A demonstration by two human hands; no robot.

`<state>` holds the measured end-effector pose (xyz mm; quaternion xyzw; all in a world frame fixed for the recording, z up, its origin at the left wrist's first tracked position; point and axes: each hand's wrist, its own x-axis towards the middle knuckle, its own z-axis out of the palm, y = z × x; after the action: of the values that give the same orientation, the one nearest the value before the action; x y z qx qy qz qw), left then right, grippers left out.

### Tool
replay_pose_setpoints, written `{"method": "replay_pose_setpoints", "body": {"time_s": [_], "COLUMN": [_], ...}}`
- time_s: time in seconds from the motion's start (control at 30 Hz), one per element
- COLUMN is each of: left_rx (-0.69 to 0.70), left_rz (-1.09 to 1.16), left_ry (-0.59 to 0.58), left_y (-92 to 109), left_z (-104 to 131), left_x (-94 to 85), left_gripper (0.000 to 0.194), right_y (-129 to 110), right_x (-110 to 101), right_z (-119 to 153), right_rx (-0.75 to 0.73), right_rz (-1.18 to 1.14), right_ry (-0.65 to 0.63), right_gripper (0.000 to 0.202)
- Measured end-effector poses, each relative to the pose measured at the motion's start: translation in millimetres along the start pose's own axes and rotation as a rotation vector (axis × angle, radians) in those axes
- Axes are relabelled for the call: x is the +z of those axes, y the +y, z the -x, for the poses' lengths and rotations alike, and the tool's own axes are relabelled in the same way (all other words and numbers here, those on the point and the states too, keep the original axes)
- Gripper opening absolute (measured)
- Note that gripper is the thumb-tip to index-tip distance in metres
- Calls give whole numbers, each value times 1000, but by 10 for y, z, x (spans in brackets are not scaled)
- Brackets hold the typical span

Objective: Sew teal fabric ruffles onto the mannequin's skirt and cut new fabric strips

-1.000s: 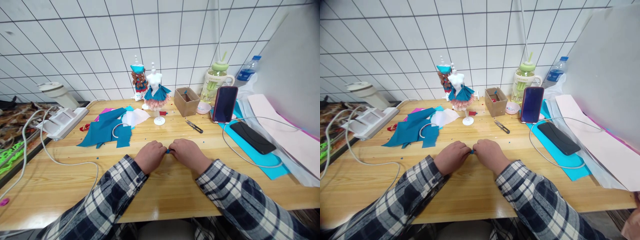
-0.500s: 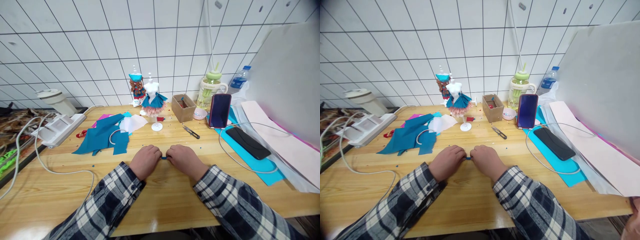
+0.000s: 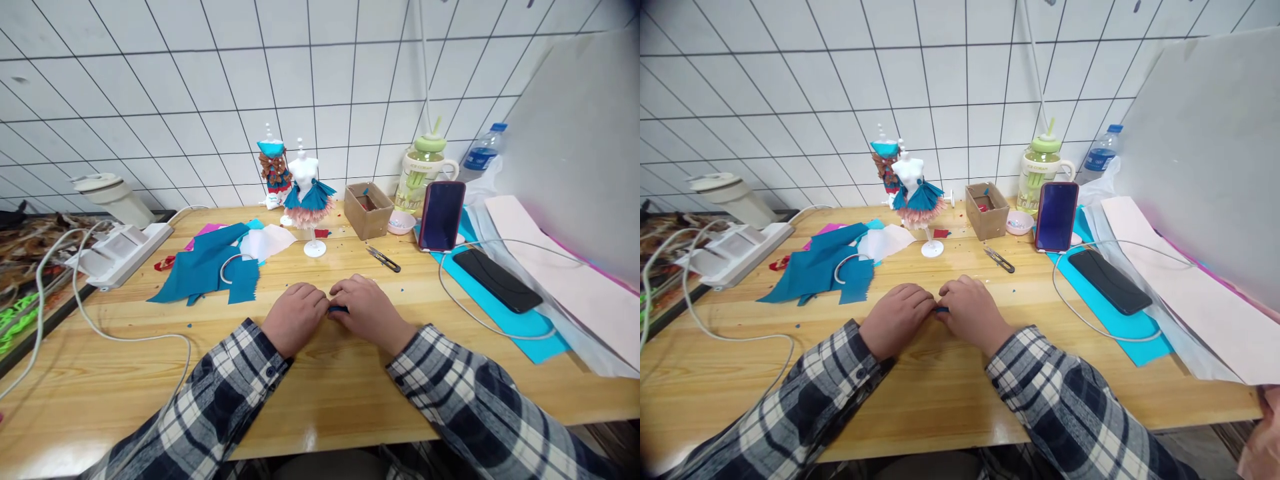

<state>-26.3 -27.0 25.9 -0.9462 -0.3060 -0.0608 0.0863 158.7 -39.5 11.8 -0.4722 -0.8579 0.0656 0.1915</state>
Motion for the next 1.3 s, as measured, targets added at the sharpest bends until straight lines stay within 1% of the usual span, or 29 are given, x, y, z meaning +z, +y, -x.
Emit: {"method": "replay_pose_setpoints", "body": {"time_s": [0.1, 0.17, 0.2, 0.27, 0.33, 0.37, 0.4, 0.47, 0.53, 0.6, 0.67, 0.77, 0.97, 1.13, 1.23, 1.3], "left_rx": [-4, -60, -116, -299, -521, -614, -677, -726, -744, -772, -795, -796, -719, -681, -669, -617], "left_rz": [33, 124, 205, 458, 821, 1014, 1195, 1470, 1590, 1588, 1535, 1474, 1384, 1302, 1232, 1109], "left_ry": [15, 54, 95, 220, 334, 369, 386, 407, 455, 515, 566, 597, 589, 544, 517, 501], "left_y": [12, 5, 0, -9, 0, 14, 35, 92, 150, 191, 206, 190, 119, 56, 11, -8], "left_z": [1, 2, 1, -7, -23, -33, -43, -60, -70, -71, -67, -52, -20, -30, -28, -20], "left_x": [2, 27, 46, 90, 130, 145, 156, 161, 151, 135, 125, 135, 197, 157, 112, 85], "left_gripper": [12, 14, 15, 16, 27, 34, 38, 37, 34, 29, 23, 19, 18, 21, 18, 14], "right_y": [-2, -2, -1, 2, -3, -12, -26, -66, -111, -148, -165, -158, -141, -149, -113, -83], "right_x": [-1, -19, -30, -48, -53, -49, -42, -23, -4, 8, 15, 21, 53, 84, 30, -18], "right_z": [3, 3, 0, -11, -31, -42, -54, -73, -85, -93, -98, -103, -88, -76, -64, -55], "right_rx": [9, 24, 36, 68, 119, 152, 187, 248, 285, 302, 311, 315, 304, 306, 324, 310], "right_rz": [-1, -14, -28, -99, -251, -351, -455, -634, -736, -774, -787, -816, -799, -787, -694, -627], "right_ry": [22, 48, 72, 158, 284, 344, 396, 466, 500, 520, 520, 492, 400, 383, 375, 337], "right_gripper": [11, 11, 11, 12, 10, 8, 6, 4, 5, 5, 5, 5, 8, 14, 30, 33]}}
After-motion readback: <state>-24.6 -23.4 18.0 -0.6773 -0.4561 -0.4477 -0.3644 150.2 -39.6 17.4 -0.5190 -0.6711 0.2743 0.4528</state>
